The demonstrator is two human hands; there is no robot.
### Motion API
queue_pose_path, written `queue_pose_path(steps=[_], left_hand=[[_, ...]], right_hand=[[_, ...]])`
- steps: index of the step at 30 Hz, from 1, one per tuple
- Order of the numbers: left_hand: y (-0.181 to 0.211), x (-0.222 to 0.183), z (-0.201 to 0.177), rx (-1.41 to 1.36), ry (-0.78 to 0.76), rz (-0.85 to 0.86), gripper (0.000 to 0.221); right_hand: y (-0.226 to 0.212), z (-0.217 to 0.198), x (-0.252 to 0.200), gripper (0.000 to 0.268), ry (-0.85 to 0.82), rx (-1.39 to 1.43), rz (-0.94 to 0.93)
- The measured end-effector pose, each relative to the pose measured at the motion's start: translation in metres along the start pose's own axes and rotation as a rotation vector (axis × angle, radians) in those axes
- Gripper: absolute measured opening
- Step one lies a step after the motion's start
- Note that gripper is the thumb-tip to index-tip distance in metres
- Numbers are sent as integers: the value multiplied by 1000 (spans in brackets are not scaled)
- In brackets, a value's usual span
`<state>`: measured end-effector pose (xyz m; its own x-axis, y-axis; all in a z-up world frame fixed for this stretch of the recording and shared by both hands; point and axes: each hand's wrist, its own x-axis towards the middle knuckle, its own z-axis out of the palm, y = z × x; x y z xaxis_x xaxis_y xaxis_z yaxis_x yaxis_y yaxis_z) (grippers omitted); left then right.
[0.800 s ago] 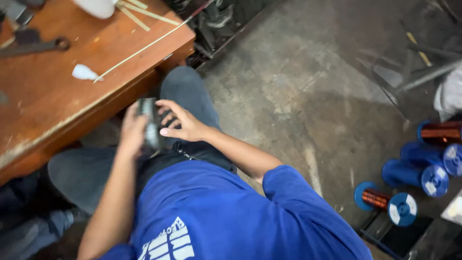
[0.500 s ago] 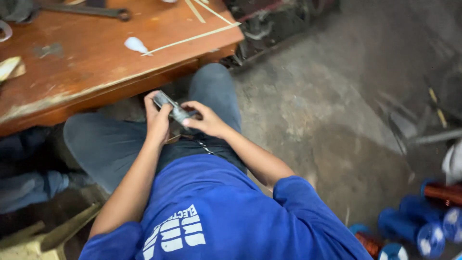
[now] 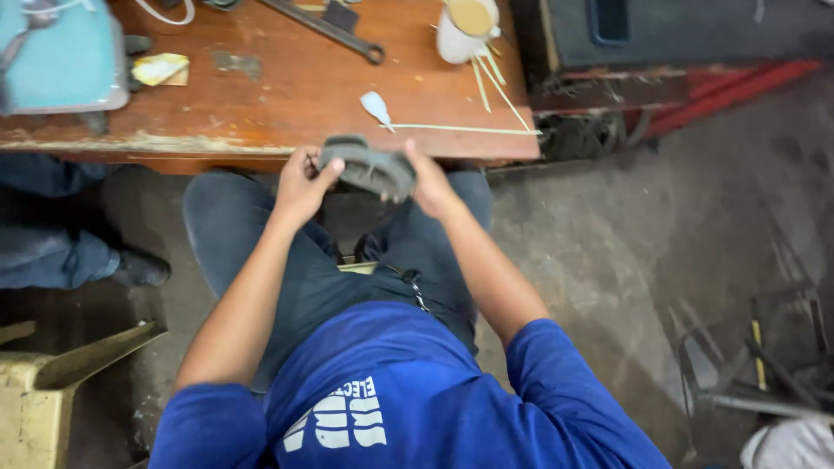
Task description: Filing the edges of metal components to remove burrs and smooth the surface
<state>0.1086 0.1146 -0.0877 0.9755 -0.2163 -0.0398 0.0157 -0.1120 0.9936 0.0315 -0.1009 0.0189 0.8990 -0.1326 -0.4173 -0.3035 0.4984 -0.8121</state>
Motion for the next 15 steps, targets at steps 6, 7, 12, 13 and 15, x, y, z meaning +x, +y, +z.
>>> queue_pose_path(steps=[6, 7, 12, 13, 15], left_hand=[[46, 61, -30, 427, -51, 2, 38], [54, 68, -29, 430, -49, 4, 38], [38, 115, -27, 255, 100, 70, 29], [36, 119, -28, 260, 95, 56, 29], [31, 122, -28, 199, 182, 140, 35]], right_hand=[[-30, 10, 97, 35, -216, -276, -212], [-25, 7, 111, 35, -219, -274, -214], [-20, 23, 143, 83, -52, -156, -86], [-23, 29, 147, 83, -47, -150, -72], [-27, 39, 152, 65, -140, -189, -110]])
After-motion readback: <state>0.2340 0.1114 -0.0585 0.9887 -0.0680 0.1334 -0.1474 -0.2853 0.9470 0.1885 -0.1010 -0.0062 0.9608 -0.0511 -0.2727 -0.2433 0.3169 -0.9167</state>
